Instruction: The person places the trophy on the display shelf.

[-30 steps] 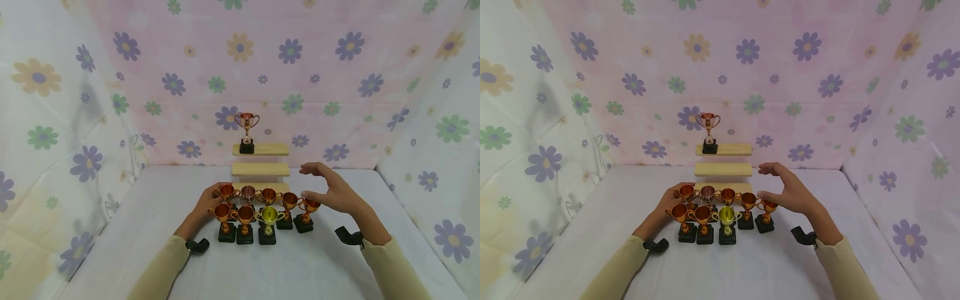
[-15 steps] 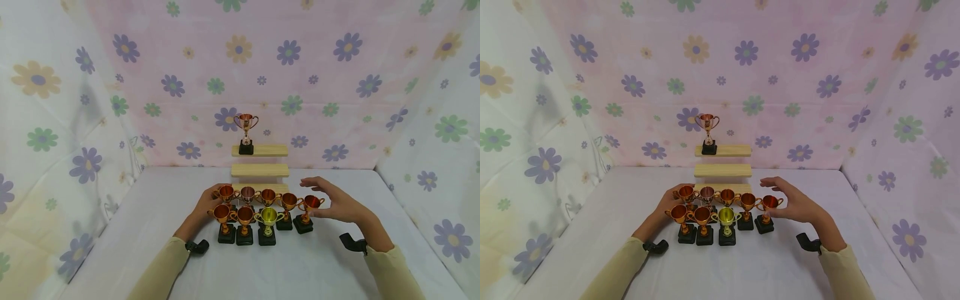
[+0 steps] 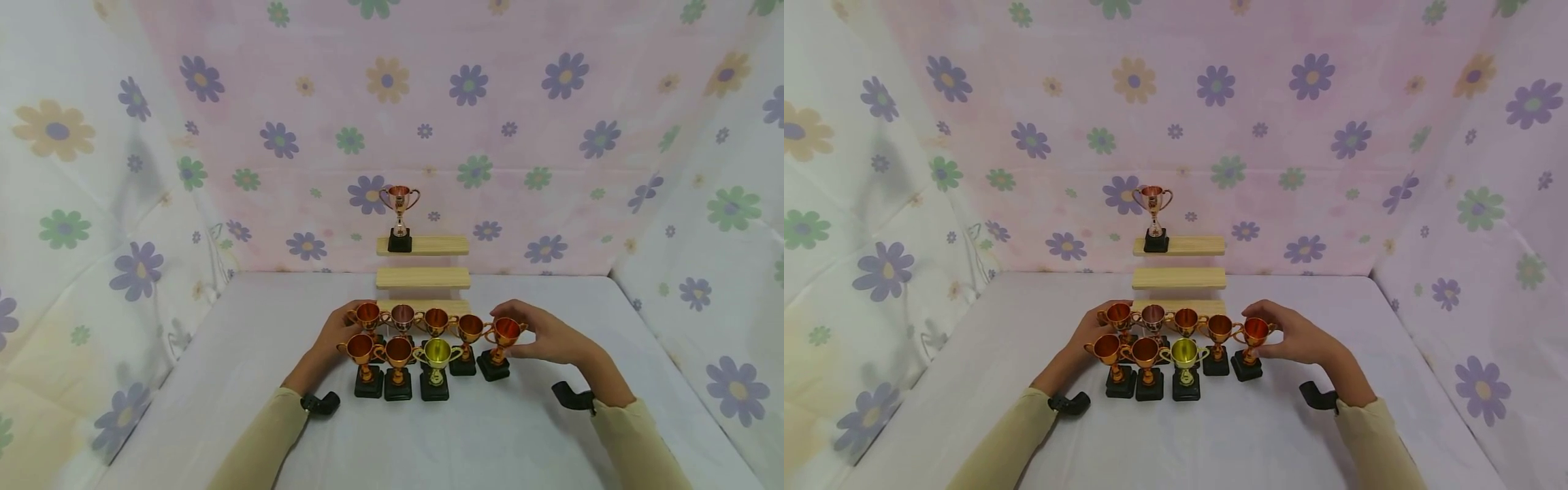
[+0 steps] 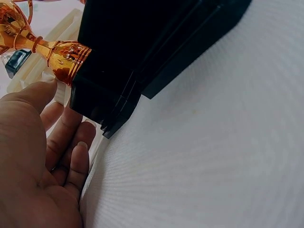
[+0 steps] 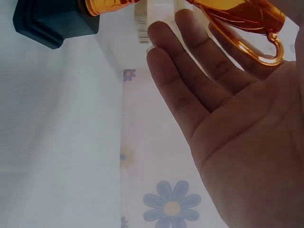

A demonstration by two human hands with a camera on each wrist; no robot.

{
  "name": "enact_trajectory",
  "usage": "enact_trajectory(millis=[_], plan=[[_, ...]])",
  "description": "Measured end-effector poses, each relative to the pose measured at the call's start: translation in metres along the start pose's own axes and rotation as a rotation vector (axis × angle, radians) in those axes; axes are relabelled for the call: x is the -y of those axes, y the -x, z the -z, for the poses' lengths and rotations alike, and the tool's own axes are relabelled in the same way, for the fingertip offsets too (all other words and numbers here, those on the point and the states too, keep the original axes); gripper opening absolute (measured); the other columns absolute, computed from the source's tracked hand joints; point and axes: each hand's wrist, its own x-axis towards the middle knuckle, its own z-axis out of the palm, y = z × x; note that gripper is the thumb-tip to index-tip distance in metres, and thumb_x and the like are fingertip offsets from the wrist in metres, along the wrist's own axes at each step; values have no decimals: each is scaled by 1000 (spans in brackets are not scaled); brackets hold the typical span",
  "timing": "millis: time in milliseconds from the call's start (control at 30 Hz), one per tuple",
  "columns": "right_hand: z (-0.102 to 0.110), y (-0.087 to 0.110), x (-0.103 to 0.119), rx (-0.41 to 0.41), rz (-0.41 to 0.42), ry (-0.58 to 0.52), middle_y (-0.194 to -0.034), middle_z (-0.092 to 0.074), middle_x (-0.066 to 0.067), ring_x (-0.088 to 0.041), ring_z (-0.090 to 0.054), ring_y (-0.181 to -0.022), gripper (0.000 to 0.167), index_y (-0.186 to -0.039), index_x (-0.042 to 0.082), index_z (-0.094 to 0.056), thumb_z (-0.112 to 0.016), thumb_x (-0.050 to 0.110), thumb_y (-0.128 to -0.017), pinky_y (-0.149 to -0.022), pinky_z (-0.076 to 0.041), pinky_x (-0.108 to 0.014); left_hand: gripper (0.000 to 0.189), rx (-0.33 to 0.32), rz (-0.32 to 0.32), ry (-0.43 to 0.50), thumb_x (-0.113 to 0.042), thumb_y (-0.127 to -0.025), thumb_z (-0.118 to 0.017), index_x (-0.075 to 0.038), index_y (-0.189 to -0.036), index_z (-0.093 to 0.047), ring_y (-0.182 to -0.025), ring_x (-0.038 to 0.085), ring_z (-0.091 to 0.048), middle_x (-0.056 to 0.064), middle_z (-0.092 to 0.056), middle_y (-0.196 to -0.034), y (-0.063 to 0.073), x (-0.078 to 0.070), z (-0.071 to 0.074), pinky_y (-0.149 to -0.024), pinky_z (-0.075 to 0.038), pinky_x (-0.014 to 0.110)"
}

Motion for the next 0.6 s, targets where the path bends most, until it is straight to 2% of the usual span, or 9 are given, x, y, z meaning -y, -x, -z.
enact_trajectory(millis=[133, 267, 600], plan=[[-2, -2, -5, 21, -13, -19, -125, -69, -4, -18, -66, -112, 50, -130, 15, -61, -87, 17, -88, -101, -50, -63, 45, 0, -14, -1, -6, -101, -64, -8, -146, -63, -132, 34, -61, 14, -70, -137, 0, -1, 0, -116, -42, 60], [-3, -1, -9, 35, -40, -14, -108, -72, 3, -17, -67, -106, 39, -121, 15, -64, -86, 17, -88, -101, -47, -73, 46, -1, -16, 8, -4, -100, -64, -7, -146, -63, -131, 35, -62, 15, -71, -136, 0, -2, -1, -115, -43, 59], [-3, 0, -9, 13, -42, 9, -102, -73, 7, -14, -68, -101, 35, -115, 15, -67, -87, 15, -87, -100, -49, -72, 43, -4, -12, 1, -8, -102, -64, -7, -145, -63, -130, 33, -62, 14, -71, -135, 0, -1, -1, -114, -44, 58]])
